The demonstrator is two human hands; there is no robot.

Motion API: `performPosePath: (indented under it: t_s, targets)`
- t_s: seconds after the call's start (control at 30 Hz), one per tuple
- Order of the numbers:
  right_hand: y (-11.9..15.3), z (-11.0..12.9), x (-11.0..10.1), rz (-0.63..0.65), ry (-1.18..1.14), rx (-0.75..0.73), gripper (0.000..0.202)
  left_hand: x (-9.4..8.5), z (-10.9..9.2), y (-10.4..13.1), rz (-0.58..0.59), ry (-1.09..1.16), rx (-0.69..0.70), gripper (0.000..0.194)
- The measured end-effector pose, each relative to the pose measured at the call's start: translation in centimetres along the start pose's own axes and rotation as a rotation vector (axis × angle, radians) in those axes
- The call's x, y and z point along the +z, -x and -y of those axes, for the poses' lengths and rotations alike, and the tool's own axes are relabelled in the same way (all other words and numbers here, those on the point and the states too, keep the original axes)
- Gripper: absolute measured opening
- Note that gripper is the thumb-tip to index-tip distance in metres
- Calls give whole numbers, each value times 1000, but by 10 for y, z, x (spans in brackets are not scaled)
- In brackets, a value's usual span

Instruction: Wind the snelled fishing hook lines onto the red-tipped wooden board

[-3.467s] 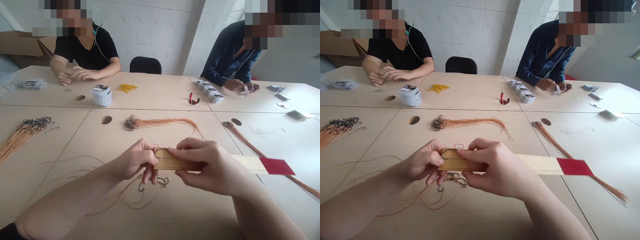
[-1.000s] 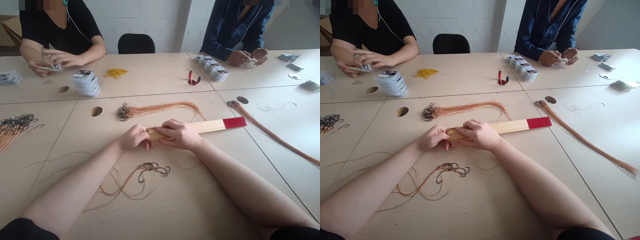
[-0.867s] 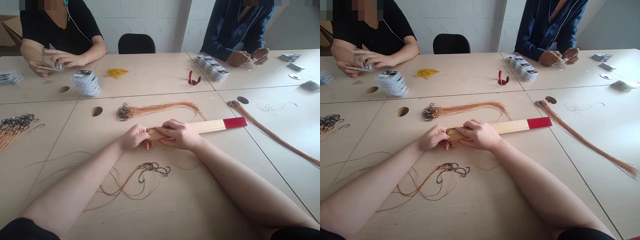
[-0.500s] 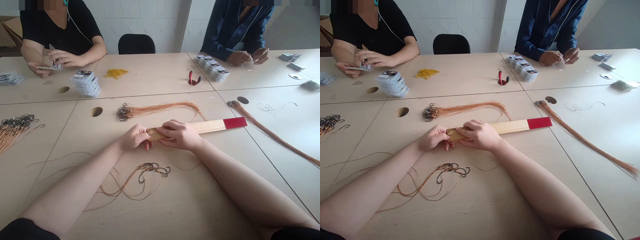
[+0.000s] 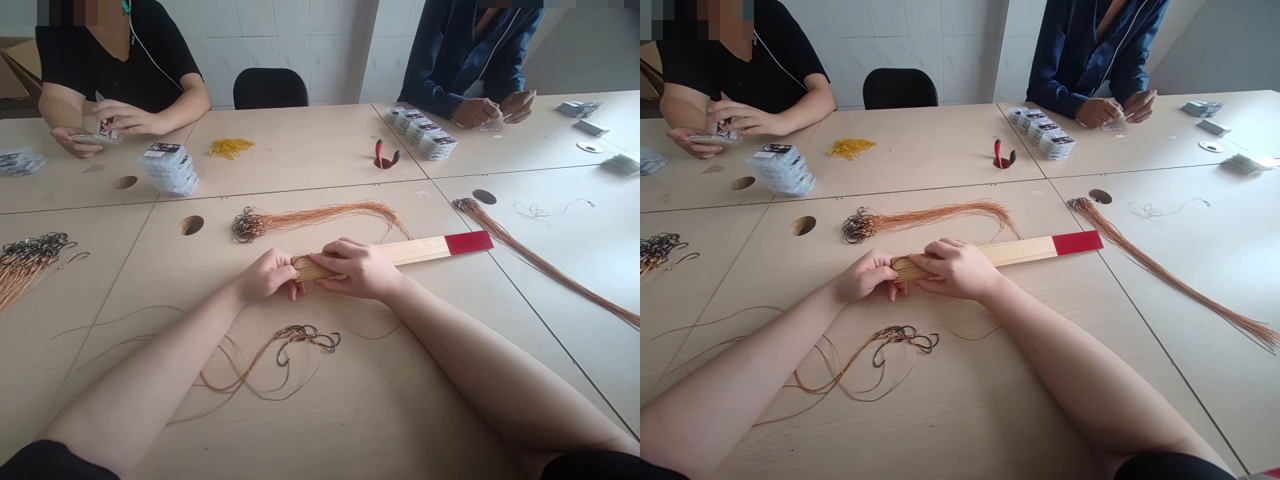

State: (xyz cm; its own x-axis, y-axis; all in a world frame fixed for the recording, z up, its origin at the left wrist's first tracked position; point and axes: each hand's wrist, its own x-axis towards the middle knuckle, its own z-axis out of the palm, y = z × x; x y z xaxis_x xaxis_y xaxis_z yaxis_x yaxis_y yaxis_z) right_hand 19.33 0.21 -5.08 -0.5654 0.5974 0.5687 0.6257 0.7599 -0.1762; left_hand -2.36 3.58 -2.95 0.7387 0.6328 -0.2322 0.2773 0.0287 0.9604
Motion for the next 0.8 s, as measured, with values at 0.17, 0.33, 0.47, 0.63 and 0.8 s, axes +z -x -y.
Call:
performPosePath:
  t_s: [0.17,0.33,0.47,0.63,0.8]
  targets:
    - [0,0,0,-16,8,-17,34,-1,0,0,13,-3,6,23]
    - [1,0,0,-14,12,-23,34,-1,2,0,14,7,13,23]
    - [1,-1,1,-20,19,-28,35,-1,2,0,17,18,19,22]
    - [1,-1,2,-39,16,-32,34,-1,3,0,22,18,21,21]
    - [1,-1,3,-52,13,-39,34,-2,3,0,18,12,20,21]
